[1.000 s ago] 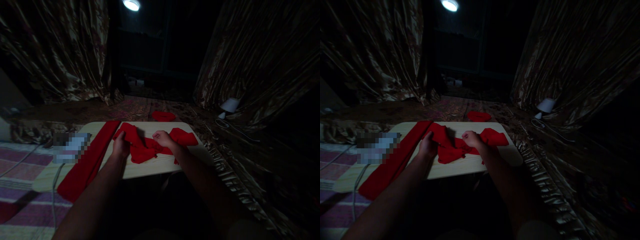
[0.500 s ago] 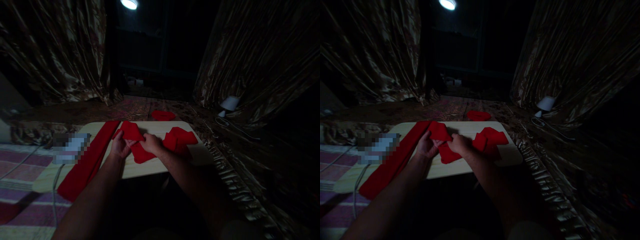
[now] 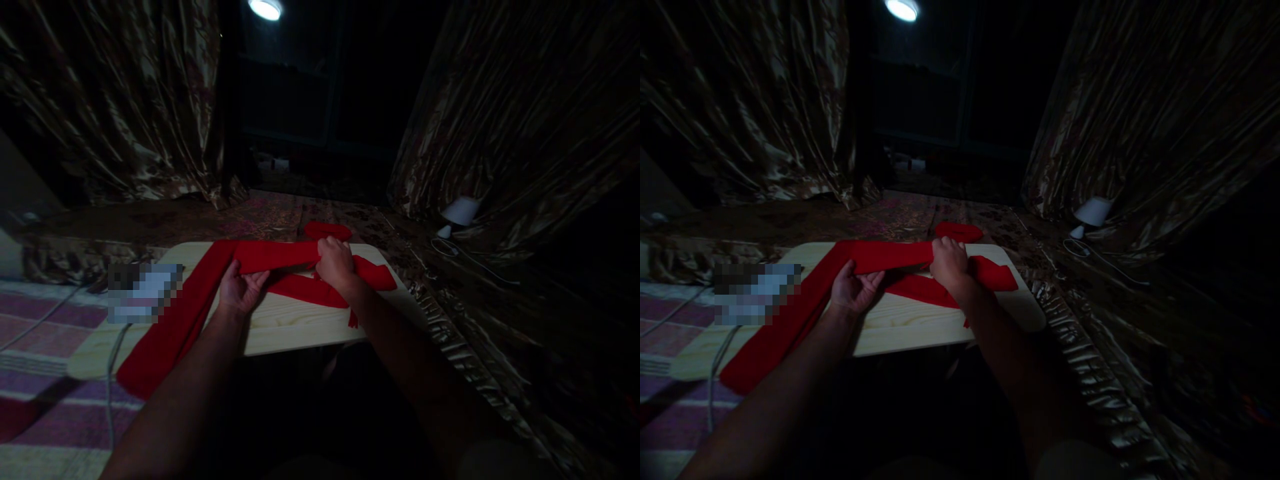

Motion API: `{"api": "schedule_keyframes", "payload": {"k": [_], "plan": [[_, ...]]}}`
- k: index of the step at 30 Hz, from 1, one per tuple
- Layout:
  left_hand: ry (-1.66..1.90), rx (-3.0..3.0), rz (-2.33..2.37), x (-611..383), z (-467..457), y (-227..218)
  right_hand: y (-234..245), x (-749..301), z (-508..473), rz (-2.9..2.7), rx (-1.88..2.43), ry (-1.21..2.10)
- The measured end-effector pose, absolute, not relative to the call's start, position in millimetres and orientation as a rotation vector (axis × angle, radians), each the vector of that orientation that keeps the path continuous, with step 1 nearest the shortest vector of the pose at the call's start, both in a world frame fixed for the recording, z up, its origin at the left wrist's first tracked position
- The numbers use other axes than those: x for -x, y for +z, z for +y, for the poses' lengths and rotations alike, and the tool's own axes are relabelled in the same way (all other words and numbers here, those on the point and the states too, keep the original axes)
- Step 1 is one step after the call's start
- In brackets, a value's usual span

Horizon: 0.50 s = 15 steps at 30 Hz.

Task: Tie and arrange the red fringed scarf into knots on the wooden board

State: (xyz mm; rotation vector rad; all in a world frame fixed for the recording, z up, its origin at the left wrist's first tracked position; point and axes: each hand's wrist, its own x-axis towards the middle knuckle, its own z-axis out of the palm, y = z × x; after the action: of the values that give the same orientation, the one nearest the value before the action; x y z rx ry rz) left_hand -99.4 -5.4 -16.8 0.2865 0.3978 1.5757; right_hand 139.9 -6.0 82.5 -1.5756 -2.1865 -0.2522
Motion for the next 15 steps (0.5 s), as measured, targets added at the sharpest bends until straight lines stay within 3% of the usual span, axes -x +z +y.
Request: {"api": "schedule_keyframes", "payload": {"k": [6, 11, 15], "plan": [[1.669, -0.254, 0.369, 92.7, -13.4, -8.9, 75.1, -156.1, -11.5, -2.727, 1.144, 1.025], [1.630, -0.274, 0.469, 89.3, -17.8, -7.4, 42.1, -143.8, 0.5, -2.322, 1.272, 0.811], [1.598, -0.262, 0.500, 89.8, -15.3, -8.9, 20.8, -123.4, 8.0, -2.154, 1.188, 1.065]]}}
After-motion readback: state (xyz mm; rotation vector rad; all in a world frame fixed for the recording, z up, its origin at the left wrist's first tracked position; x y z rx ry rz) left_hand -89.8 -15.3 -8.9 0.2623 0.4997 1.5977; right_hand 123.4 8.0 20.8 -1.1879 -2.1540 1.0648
